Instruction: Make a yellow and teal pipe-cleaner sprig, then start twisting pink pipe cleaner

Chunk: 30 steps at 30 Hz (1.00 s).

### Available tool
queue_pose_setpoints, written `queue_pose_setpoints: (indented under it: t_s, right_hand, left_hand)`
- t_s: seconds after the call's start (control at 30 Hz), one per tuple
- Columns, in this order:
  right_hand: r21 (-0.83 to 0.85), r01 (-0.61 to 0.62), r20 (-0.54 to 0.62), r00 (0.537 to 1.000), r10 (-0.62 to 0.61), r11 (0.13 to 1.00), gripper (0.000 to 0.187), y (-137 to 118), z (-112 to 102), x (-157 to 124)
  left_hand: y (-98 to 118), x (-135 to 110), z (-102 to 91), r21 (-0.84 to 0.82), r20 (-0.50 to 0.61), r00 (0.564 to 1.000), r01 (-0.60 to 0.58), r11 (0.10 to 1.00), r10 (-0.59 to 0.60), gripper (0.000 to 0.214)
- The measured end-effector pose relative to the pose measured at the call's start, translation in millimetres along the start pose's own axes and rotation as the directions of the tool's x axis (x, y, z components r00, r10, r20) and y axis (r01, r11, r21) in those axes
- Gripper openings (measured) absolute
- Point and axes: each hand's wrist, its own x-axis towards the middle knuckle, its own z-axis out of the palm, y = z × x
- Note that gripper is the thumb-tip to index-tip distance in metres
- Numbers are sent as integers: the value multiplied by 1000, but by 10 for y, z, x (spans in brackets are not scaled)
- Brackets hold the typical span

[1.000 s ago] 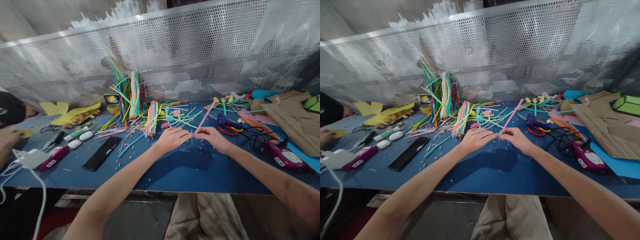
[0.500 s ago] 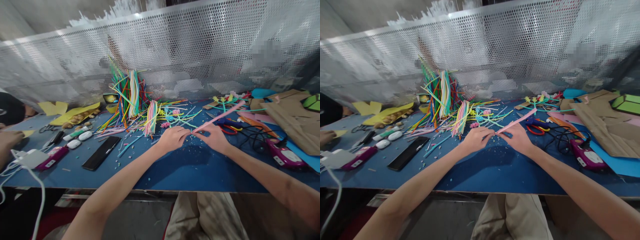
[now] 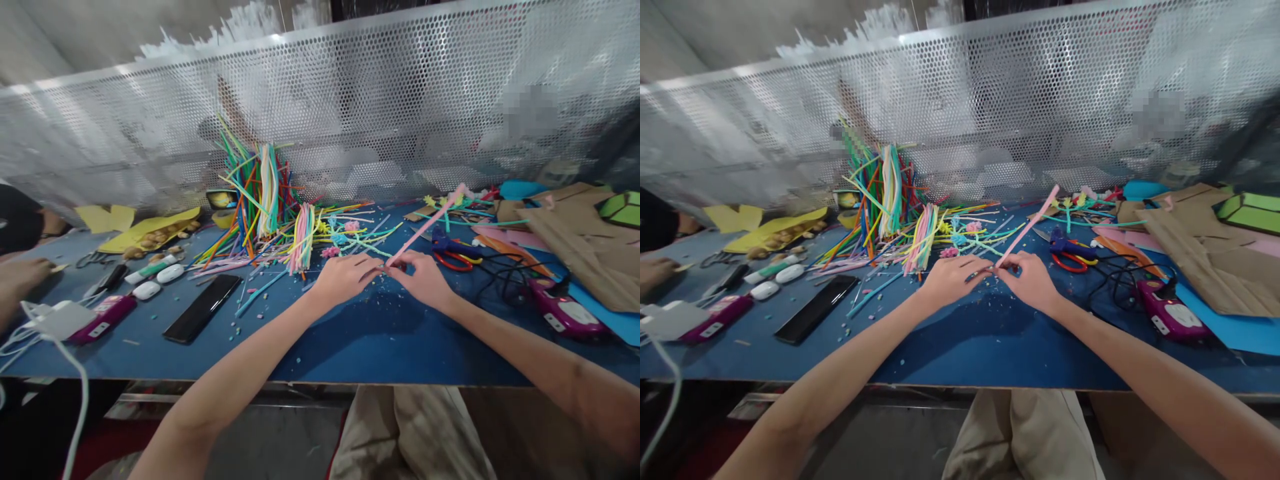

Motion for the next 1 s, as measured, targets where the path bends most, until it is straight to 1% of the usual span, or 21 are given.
queue_pose_setpoints:
  t_s: [0.07,0.13,0.2,0.27,0.33,0.4,0.5,0.57,0.63,0.7,0.77,0.8,0.83,0.87,0.93,1.0]
  right_hand:
    - [195,-176,119,981,154,965,21,18,14,14]
    - [330,-301,204,948,244,895,21,44,11,23]
    - [397,-370,241,925,293,840,21,65,-1,27]
    - [422,-378,259,921,289,824,21,69,-15,27]
    - [411,-322,244,940,237,853,22,57,-26,24]
    - [350,-229,199,966,167,908,22,40,-29,20]
    - [186,-84,86,994,69,979,22,29,-25,10]
    - [43,31,0,1000,-31,999,20,37,-36,2]
    - [-134,189,-27,981,-194,973,17,49,-77,-10]
    - [-310,357,15,929,-370,881,17,53,-140,-27]
    - [-426,460,62,874,-482,779,21,40,-199,-47]
    - [-457,478,70,860,-506,750,22,27,-217,-55]
    - [-469,480,72,858,-509,742,22,11,-222,-61]
    - [-463,464,67,868,-492,755,20,-6,-214,-64]
    - [-406,375,16,915,-404,833,14,-36,-166,-57]
    - [-278,224,-48,968,-247,934,14,-52,-98,-38]
  left_hand:
    - [-25,-6,-18,137,-6,994,-107,985,109,20]
    - [-32,-1,-49,236,6,982,-186,954,190,20]
    - [-21,11,-71,293,33,971,-237,926,238,21]
    - [-6,25,-71,319,68,963,-268,909,260,22]
    - [3,35,-54,319,102,960,-280,906,260,23]
    - [3,38,-30,294,124,964,-263,919,236,24]
    - [-2,33,2,206,126,979,-182,961,159,24]
    - [2,30,12,100,108,990,-104,990,93,24]
    - [16,34,12,-49,85,996,-22,999,26,25]
    - [35,44,-2,-214,65,997,47,976,-34,25]
    - [53,55,-21,-338,77,995,92,937,-70,26]
    - [59,56,-29,-372,94,993,108,922,-79,26]
    - [62,55,-33,-385,110,991,119,915,-82,26]
    - [61,50,-32,-375,120,989,124,919,-84,25]
    - [49,31,-17,-294,103,991,110,950,-83,24]
    - [27,12,2,-150,56,997,60,987,-52,23]
